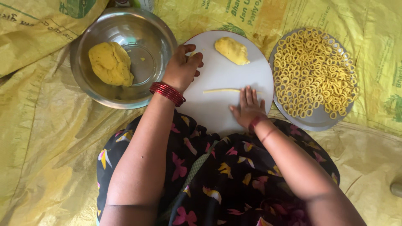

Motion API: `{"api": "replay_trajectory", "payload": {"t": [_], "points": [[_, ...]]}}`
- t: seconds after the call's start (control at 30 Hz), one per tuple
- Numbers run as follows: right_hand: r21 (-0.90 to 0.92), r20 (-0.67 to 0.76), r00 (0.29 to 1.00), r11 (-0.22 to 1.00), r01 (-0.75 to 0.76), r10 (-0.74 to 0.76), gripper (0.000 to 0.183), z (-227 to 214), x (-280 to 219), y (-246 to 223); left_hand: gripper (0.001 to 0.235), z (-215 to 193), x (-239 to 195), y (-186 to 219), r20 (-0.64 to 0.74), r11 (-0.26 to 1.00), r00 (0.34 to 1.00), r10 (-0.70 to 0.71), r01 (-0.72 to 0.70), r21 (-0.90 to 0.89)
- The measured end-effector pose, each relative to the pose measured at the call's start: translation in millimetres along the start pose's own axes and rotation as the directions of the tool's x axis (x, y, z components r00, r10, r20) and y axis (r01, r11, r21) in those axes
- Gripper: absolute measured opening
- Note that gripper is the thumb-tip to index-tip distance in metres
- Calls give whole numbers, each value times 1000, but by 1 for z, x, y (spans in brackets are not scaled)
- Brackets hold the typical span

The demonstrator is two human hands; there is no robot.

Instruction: The person rolls small pieces of yellow dough into thin ropes on a white board, then joins the ends to form rings and places them on a metal tray. The process is repeated continuously with dough from a nearby bowl.

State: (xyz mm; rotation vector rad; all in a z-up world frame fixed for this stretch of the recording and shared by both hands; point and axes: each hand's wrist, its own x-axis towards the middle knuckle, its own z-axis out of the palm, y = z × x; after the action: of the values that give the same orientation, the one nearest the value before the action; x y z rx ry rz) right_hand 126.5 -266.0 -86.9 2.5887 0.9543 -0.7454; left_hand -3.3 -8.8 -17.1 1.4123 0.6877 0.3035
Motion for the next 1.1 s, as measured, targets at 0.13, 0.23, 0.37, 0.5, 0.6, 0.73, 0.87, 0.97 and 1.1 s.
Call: {"api": "replay_trajectory", "payload": {"t": [0.13,0.23,0.37,0.5,0.6,0.73,0.87,0.97,1.1], "points": [[9,151,987,999,-48,46,86,7,-29,-7,56,4,3,-4,21,1000,1000,19,-18,-25],[19,109,994,1000,-16,14,86,7,-27,-16,56,7,5,-4,27,999,999,19,-18,-34],[16,-75,997,1000,24,-22,86,4,-2,-23,56,5,4,-4,25,999,1000,16,-15,-39],[43,-187,982,998,46,-37,86,4,11,-17,57,2,4,-5,14,998,1000,19,-18,-53],[77,-49,998,997,29,-25,87,10,-1,-16,56,0,3,-6,4,998,999,38,-38,-46],[29,114,993,1000,-8,5,86,16,-29,-18,56,-1,2,-7,7,998,1000,21,-21,-53],[6,25,999,999,34,-34,85,15,-31,-28,56,3,3,-6,17,997,999,28,-26,-78],[8,-61,997,999,50,-49,86,9,-12,-36,56,3,4,-5,13,996,999,39,-38,-77],[-16,-187,979,997,77,-78,83,0,3,-34,56,4,6,-4,1,995,999,47,-47,-91]]}}
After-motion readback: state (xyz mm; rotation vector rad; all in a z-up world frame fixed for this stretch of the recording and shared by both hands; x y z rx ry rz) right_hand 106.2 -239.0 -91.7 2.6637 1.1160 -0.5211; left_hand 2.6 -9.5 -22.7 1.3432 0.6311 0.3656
